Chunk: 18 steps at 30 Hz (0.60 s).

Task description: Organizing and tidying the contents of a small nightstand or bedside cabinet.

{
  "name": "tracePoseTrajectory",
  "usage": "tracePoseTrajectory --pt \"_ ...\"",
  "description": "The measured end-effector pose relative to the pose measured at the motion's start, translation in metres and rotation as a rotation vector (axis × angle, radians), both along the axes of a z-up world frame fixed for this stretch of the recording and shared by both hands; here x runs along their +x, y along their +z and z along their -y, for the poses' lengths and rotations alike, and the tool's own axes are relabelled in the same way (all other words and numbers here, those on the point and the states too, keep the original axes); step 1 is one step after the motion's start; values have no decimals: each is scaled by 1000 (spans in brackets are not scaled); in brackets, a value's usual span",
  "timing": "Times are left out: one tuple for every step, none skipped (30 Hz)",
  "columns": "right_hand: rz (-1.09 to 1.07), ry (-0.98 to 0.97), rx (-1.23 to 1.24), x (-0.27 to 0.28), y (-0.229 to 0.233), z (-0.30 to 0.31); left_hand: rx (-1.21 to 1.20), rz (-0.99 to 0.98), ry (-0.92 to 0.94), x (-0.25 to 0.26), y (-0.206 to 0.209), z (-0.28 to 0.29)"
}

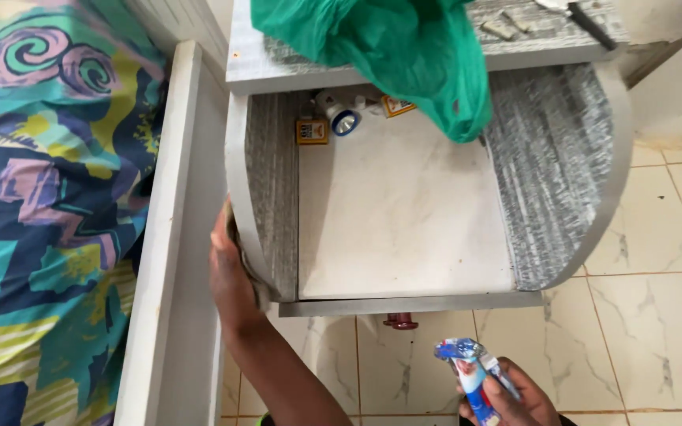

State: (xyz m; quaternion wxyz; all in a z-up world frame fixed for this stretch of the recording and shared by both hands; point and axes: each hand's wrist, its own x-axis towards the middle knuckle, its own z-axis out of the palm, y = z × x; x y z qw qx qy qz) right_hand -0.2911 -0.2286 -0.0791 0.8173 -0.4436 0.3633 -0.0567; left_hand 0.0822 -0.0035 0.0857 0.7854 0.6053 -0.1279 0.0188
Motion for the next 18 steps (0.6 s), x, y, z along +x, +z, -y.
tracePoseTrajectory --pt "-59 -2 5 5 7 -1 -18 -64 -167 15 -2 -4" --pt "-58 -9 4 11 13 -4 -19 -62 -173 24 7 5" --pt "-13 -42 105 16 18 -8 59 -300 -115 33 17 14" --pt "34 -70 205 23 24 -10 137 -537 -55 42 26 23" --pt "36 -71 202 29 31 -13 135 -535 -57 78 -22 28" --pt "74 -95 205 36 38 -16 145 -531 -70 111 -71 19" --pt "112 -118 208 42 45 -20 156 -527 -83 136 -122 -2" --pt "121 -114 210 47 47 -22 168 -518 -95 132 -123 -4" --pt "100 -122 205 51 49 -24 180 -509 -107 128 -125 -8" --pt "76 -127 202 53 52 -27 192 -504 -116 121 -128 -14" --pt "80 -120 204 54 51 -29 204 -499 -124 103 -124 -17" --pt "89 -141 193 55 50 -30 212 -496 -132 85 -121 -19" --pt "98 -161 183 57 49 -31 220 -493 -139 67 -117 -21" --pt "104 -150 180 53 45 -27 226 -487 -144 51 -114 -23" --pt "102 -153 195 49 40 -23 232 -481 -150 35 -110 -23" --pt "104 -157 216 48 34 -21 244 -470 -154 22 -104 -27" --pt "115 -147 219 44 25 -16 256 -459 -159 15 -100 -30" --pt "159 -82 233 40 16 -10 269 -449 -165 8 -96 -33"
